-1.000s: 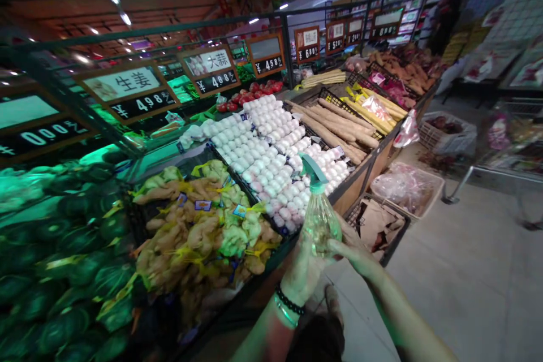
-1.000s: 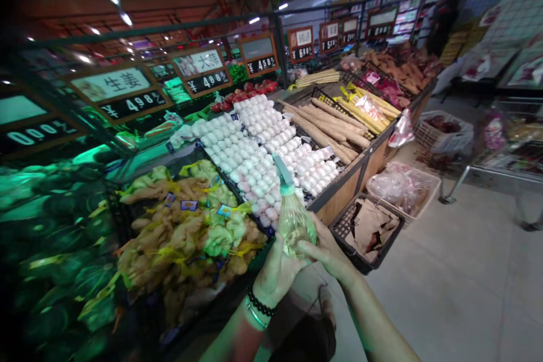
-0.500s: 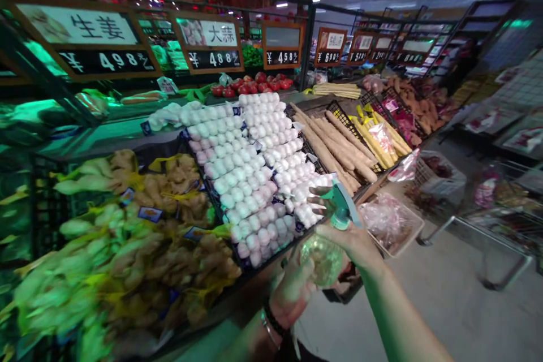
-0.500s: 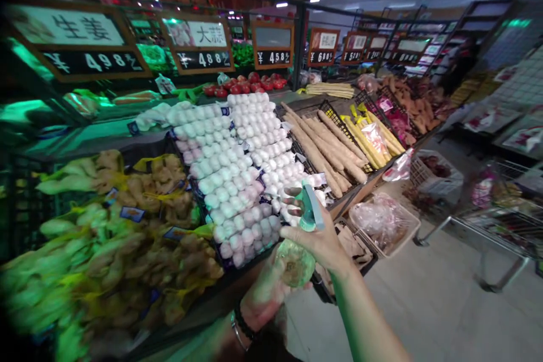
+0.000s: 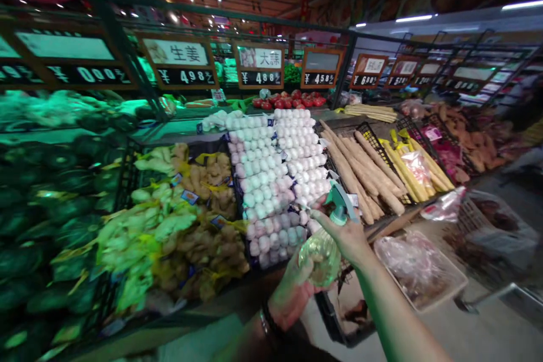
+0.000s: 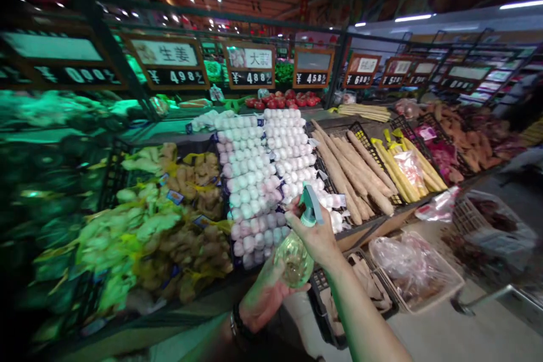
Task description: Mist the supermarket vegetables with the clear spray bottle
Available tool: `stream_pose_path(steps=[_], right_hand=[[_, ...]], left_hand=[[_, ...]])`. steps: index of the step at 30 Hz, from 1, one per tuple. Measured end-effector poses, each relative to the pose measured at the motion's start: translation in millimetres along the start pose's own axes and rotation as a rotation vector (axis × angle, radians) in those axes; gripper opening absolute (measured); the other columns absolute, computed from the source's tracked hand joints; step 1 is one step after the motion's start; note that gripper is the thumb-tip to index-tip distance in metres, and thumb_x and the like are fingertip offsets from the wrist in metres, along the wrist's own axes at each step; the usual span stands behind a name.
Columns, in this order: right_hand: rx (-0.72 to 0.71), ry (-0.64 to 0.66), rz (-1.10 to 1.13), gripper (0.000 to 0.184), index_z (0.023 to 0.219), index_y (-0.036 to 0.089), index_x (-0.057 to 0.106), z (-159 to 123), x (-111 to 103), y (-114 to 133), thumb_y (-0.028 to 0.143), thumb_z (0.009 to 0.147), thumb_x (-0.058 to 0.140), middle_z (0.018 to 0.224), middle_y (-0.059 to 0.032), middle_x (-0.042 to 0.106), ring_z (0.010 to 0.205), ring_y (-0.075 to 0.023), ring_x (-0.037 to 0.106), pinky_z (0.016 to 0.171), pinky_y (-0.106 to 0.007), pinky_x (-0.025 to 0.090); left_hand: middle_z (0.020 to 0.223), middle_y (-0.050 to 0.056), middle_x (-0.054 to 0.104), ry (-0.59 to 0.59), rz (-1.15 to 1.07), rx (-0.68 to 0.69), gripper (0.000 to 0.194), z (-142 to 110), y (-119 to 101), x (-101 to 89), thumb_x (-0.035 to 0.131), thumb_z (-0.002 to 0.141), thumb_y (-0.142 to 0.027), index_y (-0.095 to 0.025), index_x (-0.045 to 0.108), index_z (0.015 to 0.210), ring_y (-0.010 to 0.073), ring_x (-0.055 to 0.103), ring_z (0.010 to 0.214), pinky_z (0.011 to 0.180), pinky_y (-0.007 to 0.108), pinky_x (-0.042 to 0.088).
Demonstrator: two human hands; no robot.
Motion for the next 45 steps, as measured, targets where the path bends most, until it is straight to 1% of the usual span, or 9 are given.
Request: stream_pose_path(steps=[4,8,14,20,25,28,31,39,45], right_hand=[[-0.053,0.186,0.095,0.055,0.131,0.029,0.071,1,15,18,0.053,0.088,0.093,0.118,-0.0064,0.081,0.107,-0.0285,0.077,0.089,-0.043,0.064],[-0.11,0.293,0.082,0.043,0.12,0.027,0.073,3,24,30,0.051,0.089,0.092,0.107,-0.0044,0.08,0.097,-0.0263,0.076,0.086,-0.042,0.062],[-0.057,0.239,0.091,0.03,0.091,0.026,0.066,6,32,29,0.046,0.09,0.088,0.076,0.0044,0.063,0.068,-0.0178,0.061,0.068,-0.035,0.052],[-0.019,0.313,0.125,0.049,0.129,0.027,0.072,7,27,27,0.046,0.088,0.091,0.116,-0.0053,0.08,0.094,-0.0244,0.072,0.084,-0.04,0.057],[0.01,0.383,0.108,0.04,0.117,0.025,0.074,6,20,23,0.046,0.087,0.089,0.1,-0.0031,0.079,0.092,-0.0252,0.073,0.083,-0.039,0.057],[-0.008,0.322,0.042,0.027,0.092,0.024,0.069,3,16,20,0.044,0.089,0.086,0.08,0.0017,0.069,0.074,-0.0196,0.065,0.072,-0.035,0.05],[-0.027,0.234,-0.014,0.027,0.089,0.024,0.067,-1,11,16,0.045,0.089,0.085,0.077,0.0032,0.065,0.069,-0.0179,0.061,0.068,-0.033,0.049],[0.025,0.215,0.02,0.048,0.131,0.027,0.07,-11,-7,12,0.047,0.091,0.088,0.118,-0.0063,0.08,0.103,-0.0271,0.077,0.086,-0.038,0.061],[0.015,-0.002,-0.153,0.03,0.093,0.024,0.07,-18,-29,10,0.049,0.088,0.087,0.077,0.0016,0.07,0.07,-0.0206,0.067,0.068,-0.034,0.054]], left_hand=[[0.162,0.018,0.065,-0.045,-0.03,0.093,0.08,-17,2,3.5,0.084,0.089,-0.069,-0.031,0.059,0.156,0.043,0.068,0.141,0.109,0.059,0.062],[0.165,0.018,0.063,-0.07,-0.039,0.175,0.08,-24,3,9.5,0.088,0.086,-0.068,-0.034,0.061,0.153,0.0464,0.063,0.148,0.112,0.062,0.059],[0.161,0.016,0.069,-0.107,-0.021,0.294,0.079,-31,-7,8.7,0.097,0.082,-0.056,-0.029,0.067,0.149,0.0422,0.059,0.154,0.13,0.058,0.047],[0.158,0.014,0.07,-0.122,-0.001,0.294,0.079,-31,5,7.3,0.097,0.082,-0.053,-0.03,0.066,0.151,0.039,0.064,0.149,0.125,0.057,0.052],[0.158,0.017,0.07,-0.063,0.029,0.325,0.086,-23,18,9.7,0.097,0.082,-0.056,-0.025,0.063,0.154,0.0408,0.06,0.152,0.125,0.056,0.048],[0.156,0.019,0.07,-0.04,0.071,0.336,0.084,-18,16,11.0,0.095,0.084,-0.058,-0.022,0.063,0.153,0.0392,0.062,0.149,0.124,0.054,0.048],[0.147,0.016,0.074,-0.026,0.135,0.337,0.086,-14,10,14.4,0.099,0.079,-0.057,-0.021,0.062,0.148,0.0328,0.07,0.135,0.115,0.047,0.052],[0.123,0.012,0.079,-0.068,0.355,0.32,0.091,-2,10,31.1,0.109,0.063,-0.046,-0.018,0.062,0.136,0.0287,0.073,0.109,0.093,0.04,0.058],[0.12,0.007,0.077,-0.035,0.413,0.262,0.08,8,18,38.7,0.104,0.066,-0.025,-0.019,0.064,0.136,0.0227,0.069,0.104,0.088,0.033,0.056]])
Point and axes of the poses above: each hand's wrist, its own z-axis towards the middle knuckle, its own x-axis out of the palm, y = z × x, the point moved 1 cm from there along z, towards the middle knuckle
